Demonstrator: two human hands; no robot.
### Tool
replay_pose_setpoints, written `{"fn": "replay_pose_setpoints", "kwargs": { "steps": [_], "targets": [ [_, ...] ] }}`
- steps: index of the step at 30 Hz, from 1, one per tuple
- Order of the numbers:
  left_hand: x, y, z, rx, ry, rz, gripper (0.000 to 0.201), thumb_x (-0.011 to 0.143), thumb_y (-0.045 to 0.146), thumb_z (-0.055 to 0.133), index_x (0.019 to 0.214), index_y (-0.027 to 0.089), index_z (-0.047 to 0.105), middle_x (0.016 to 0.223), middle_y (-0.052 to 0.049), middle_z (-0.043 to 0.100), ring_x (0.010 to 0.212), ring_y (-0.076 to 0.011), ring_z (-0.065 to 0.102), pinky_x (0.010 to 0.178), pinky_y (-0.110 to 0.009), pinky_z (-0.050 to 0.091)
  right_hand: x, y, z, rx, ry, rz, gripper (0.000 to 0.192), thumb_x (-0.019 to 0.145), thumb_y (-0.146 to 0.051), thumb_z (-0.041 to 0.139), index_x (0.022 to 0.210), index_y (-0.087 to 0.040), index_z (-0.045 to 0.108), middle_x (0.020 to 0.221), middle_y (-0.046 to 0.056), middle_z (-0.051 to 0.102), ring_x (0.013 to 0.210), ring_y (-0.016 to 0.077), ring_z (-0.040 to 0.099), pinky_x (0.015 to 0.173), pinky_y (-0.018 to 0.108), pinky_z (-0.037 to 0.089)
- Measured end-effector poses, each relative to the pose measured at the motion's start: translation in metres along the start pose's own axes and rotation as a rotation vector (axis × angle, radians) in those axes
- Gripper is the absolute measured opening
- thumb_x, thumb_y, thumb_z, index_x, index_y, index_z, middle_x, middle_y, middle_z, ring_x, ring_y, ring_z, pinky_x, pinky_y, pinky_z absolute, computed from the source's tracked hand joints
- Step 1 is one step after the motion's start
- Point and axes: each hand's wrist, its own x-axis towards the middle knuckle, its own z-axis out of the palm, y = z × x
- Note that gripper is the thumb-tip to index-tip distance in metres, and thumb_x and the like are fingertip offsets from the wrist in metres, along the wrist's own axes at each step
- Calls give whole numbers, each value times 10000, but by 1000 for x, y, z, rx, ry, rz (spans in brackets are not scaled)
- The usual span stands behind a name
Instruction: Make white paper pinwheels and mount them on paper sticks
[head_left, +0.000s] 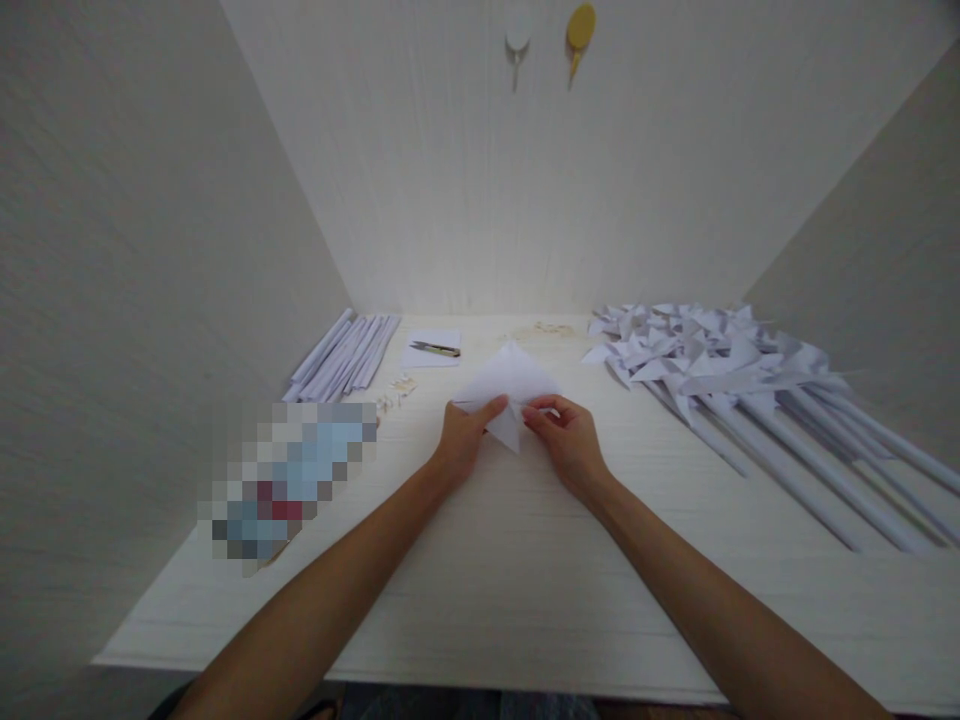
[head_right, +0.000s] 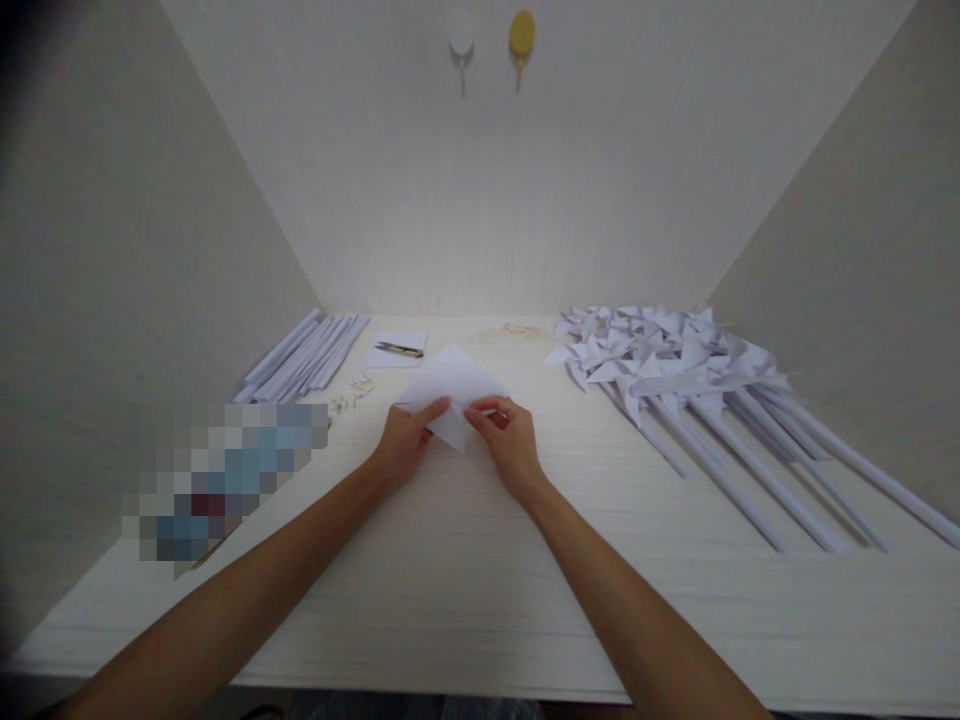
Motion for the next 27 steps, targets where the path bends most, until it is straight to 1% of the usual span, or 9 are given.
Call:
{"fn": "replay_pose_setpoints", "kwargs": {
  "steps": [2,6,13,16,19,22,25,27],
  "targets": [
    [-2,-1,1,-3,-9,-16,235,504,213,735,703,115,656,693,-29,674,597,-120,590,620,-258,472,-1,0,0,13,24,29,205,562,-333,684,643,-166,595,590,-12,578,525,99,489,500,234,376],
    [-3,-2,2,12,-15,-38,250,496,220,737,702,105,656,696,-45,677,614,-137,594,626,-273,475,0,-1,0,-34,96,36,237,555,-360,684,652,-159,606,525,-24,546,460,84,435,434,222,323],
    [-2,-3,2,33,1,-47,250,479,228,747,676,106,653,681,-43,668,600,-137,589,627,-277,470,-2,-2,1,-35,139,14,241,557,-364,683,656,-158,606,582,-2,582,487,94,472,454,230,371],
    [-3,-3,3,19,-13,-58,256,478,207,744,695,108,649,685,-39,666,606,-138,589,637,-283,471,-3,-3,1,-71,164,11,221,573,-354,670,653,-157,612,547,-7,564,467,93,453,442,232,359],
    [-4,3,1,-19,-96,-87,246,480,185,726,697,108,641,690,-42,665,633,-150,595,643,-284,472,-2,-6,-1,-115,207,1,208,578,-343,664,648,-153,615,497,-26,519,429,79,404,413,224,316],
    [-2,13,-6,-49,-255,-167,207,518,204,665,700,109,646,703,-62,665,675,-176,603,616,-276,467,-1,-8,-4,-199,215,-56,186,595,-330,651,645,-155,613,493,-36,488,416,70,367,406,223,295],
    [3,22,-15,-41,-392,-257,237,516,187,602,735,119,660,700,-70,664,651,-174,598,537,-245,442,0,-8,-7,-296,171,-152,138,616,-297,636,626,-163,605,559,-22,508,433,71,381,432,233,335],
    [7,25,-19,-11,-426,-274,255,509,189,600,745,120,663,688,-72,666,613,-167,593,514,-240,428,0,-6,-7,-351,132,-224,106,628,-271,629,616,-170,601,625,-2,532,481,83,428,472,243,377]
  ]
}}
